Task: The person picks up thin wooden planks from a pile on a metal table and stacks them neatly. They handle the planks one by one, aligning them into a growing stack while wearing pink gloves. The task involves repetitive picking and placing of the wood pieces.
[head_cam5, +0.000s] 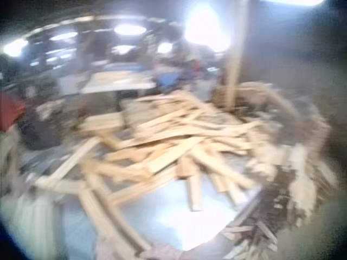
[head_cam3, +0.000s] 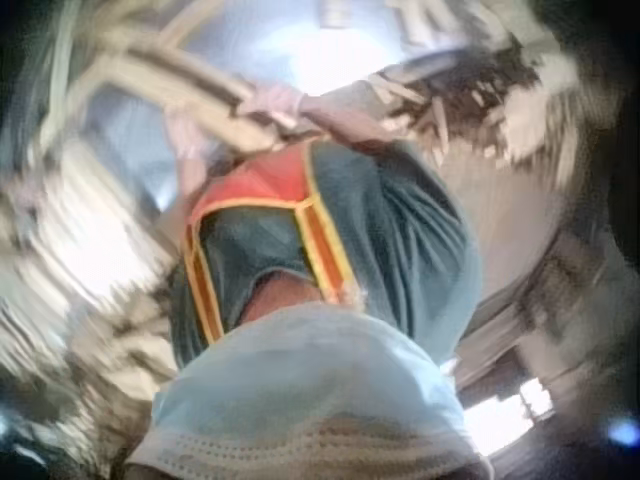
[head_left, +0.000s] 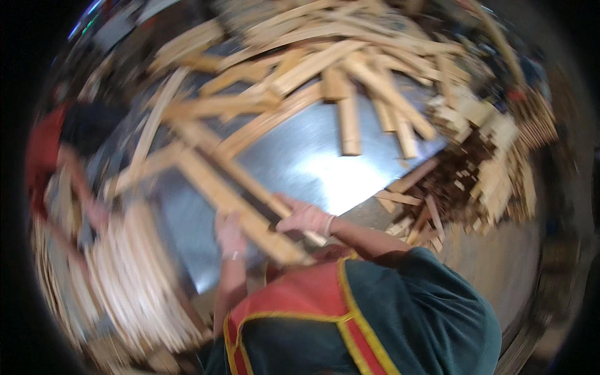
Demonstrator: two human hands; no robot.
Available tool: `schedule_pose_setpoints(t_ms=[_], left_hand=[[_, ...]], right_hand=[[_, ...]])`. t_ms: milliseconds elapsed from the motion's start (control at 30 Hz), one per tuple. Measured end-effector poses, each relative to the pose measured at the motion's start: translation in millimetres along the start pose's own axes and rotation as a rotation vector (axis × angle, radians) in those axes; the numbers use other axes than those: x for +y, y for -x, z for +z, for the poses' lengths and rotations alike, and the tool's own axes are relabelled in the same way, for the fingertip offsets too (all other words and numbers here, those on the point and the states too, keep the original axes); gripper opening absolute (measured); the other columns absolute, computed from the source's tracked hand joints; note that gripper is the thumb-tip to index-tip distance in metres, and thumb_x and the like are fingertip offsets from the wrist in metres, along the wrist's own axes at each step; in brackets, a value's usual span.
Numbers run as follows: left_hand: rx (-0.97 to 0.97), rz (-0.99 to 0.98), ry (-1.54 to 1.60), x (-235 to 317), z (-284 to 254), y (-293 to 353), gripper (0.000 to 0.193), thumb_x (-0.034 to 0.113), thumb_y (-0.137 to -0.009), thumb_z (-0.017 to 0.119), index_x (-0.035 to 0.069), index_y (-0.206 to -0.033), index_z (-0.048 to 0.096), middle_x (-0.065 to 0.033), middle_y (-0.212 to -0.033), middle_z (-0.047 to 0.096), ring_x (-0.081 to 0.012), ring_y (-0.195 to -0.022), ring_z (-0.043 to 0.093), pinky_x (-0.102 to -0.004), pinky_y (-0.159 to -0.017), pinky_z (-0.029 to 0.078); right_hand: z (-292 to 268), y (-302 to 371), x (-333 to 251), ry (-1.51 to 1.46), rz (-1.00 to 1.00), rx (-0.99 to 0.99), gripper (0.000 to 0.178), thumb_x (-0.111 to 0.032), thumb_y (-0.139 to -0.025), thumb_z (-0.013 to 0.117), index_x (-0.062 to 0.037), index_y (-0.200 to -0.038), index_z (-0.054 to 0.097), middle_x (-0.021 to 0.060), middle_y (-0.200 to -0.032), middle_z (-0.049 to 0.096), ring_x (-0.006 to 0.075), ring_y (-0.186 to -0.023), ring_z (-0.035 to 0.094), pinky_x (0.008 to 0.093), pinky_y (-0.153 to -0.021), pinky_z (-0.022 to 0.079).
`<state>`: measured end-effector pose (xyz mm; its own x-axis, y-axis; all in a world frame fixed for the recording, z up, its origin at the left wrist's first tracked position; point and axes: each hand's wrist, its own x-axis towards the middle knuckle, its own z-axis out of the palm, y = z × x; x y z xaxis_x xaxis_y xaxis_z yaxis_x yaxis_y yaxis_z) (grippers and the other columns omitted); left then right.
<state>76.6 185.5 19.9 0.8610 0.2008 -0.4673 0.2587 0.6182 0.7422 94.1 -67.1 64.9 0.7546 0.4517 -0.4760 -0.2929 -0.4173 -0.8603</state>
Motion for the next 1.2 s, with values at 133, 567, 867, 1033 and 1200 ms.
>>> schedule_pose_setpoints(t_ms=[133,567,867,1033,1200], left_hand=[[-0.007,0.188,-0.407,2,34,-1,0.047,-0.003,-0.098,0.057,-0.004,-0.145,0.05,-0.0148,-0.129,0.064,-0.0259,-0.114,0.066,-0.0401,-0.102,0.054],[-0.483,0.174,-0.828,-54,199,78,0.099,0.006,-0.089,0.074,0.008,-0.169,0.015,-0.0225,-0.161,0.039,-0.0348,-0.142,0.05,-0.0452,-0.116,0.047],[0.116,0.201,-0.643,-222,202,28,0.055,0.018,-0.094,0.073,0.001,-0.142,0.053,-0.0184,-0.135,0.061,-0.0274,-0.12,0.064,-0.0444,-0.1,0.055],[-0.326,0.043,-0.368,-167,417,68,0.061,0.015,-0.088,0.072,-0.003,-0.143,0.052,-0.0144,-0.124,0.066,-0.027,-0.111,0.068,-0.0401,-0.097,0.057],[-0.484,0.036,-0.57,-158,480,27,0.059,0.011,-0.083,0.069,-0.001,-0.139,0.057,-0.0114,-0.12,0.07,-0.0248,-0.107,0.069,-0.0387,-0.097,0.056]], right_hand=[[7,23,-26,-0.011,0.023,-0.105,0.122,-0.041,-0.076,0.087,-0.0109,-0.17,0.015,0.0248,-0.134,0.064,0.0355,-0.121,0.064,0.0419,-0.104,0.052],[-56,94,65,-0.281,-0.073,0.322,0.1,-0.029,-0.085,0.075,-0.0108,-0.168,0.023,0.0225,-0.147,0.057,0.0334,-0.136,0.056,0.0388,-0.116,0.045],[-168,98,94,-1.71,-0.12,-0.666,0.038,-0.024,-0.106,0.059,0.0017,-0.134,0.056,0.0142,-0.128,0.066,0.0239,-0.117,0.064,0.0399,-0.101,0.052],[-322,101,120,-0.16,-0.723,0.178,0.057,-0.032,-0.094,0.078,-0.0043,-0.139,0.059,0.0143,-0.121,0.069,0.0298,-0.112,0.065,0.041,-0.102,0.054],[-573,144,133,0.318,-0.151,1.002,0.084,-0.051,-0.085,0.079,0.0002,-0.147,0.054,0.0247,-0.144,0.057,0.0396,-0.134,0.054,0.0436,-0.117,0.043]])
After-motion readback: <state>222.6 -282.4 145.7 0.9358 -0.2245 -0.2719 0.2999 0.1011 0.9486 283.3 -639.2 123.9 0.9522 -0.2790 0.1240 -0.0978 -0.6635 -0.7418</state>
